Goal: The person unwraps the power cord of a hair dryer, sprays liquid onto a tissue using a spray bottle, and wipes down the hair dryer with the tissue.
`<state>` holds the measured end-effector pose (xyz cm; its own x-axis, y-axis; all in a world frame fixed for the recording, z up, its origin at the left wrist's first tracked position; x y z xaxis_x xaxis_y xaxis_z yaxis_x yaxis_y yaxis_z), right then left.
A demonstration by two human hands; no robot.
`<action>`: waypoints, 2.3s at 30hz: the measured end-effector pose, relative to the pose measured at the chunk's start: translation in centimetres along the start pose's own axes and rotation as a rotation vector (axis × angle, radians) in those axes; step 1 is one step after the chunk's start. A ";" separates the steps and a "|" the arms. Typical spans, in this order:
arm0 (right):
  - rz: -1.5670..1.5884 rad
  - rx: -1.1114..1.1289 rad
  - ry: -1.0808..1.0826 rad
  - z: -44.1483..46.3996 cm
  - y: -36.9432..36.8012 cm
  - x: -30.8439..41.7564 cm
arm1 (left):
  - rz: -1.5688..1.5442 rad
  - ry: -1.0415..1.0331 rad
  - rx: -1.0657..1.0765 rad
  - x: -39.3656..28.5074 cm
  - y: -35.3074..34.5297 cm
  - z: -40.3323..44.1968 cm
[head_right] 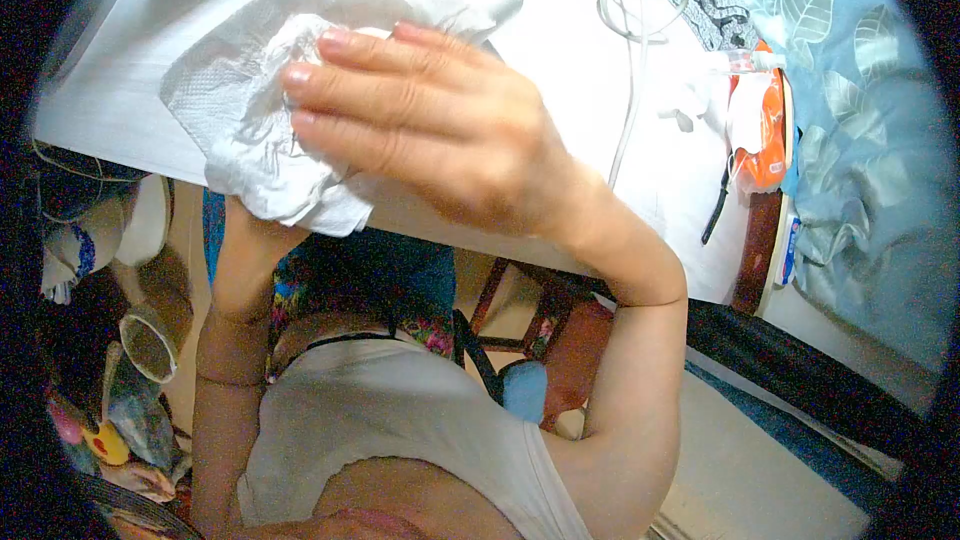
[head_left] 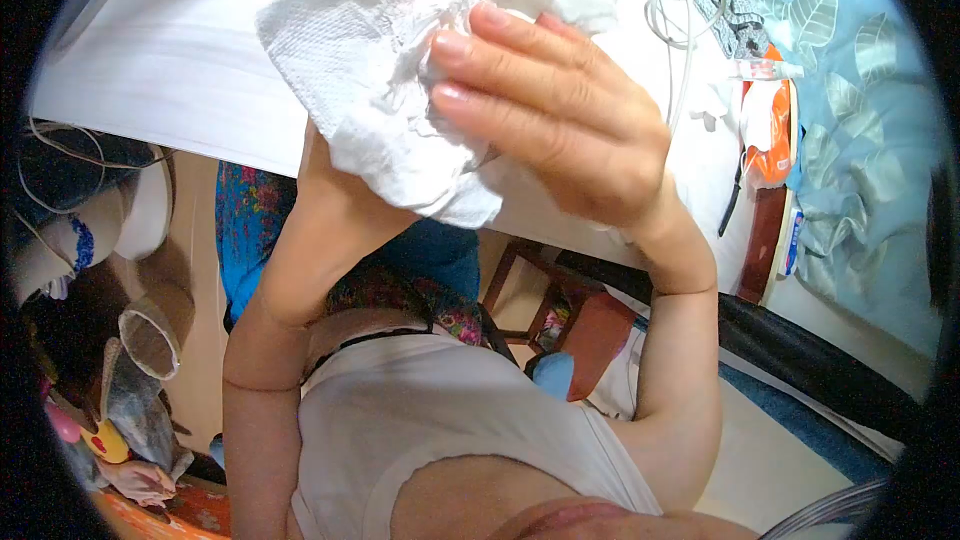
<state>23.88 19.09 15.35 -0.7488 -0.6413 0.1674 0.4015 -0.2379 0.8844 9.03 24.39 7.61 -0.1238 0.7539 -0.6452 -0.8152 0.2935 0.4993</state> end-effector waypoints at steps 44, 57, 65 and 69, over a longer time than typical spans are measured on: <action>-0.071 -0.076 -0.195 -0.7 0.7 -4.1 | -0.386 0.296 -0.168 -1.7 0.0 1.5; -0.073 -0.107 -0.268 -0.8 1.3 -4.2 | -0.285 0.211 -0.155 -1.7 0.1 1.7; -0.020 0.133 -0.065 -1.6 0.4 0.9 | -0.411 0.416 -0.097 -1.2 0.4 -0.2; -0.083 0.268 -0.090 -3.8 1.0 1.1 | -0.338 0.318 -0.162 -0.9 0.0 1.2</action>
<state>25.48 15.40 14.77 -0.8217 -0.5578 0.1171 0.1923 -0.0779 0.9782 9.84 24.43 8.82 0.0165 0.4081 -0.9128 -0.9138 0.3766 0.1519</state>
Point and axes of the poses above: each hand's wrist, its own z-axis towards the middle knuckle, its own y-axis out of the back of the hand, x = y × z, the point moved 1 cm from there along z, towards the middle knuckle, and after that the axes turned 1 degree about -y, right-handed, at the moved point
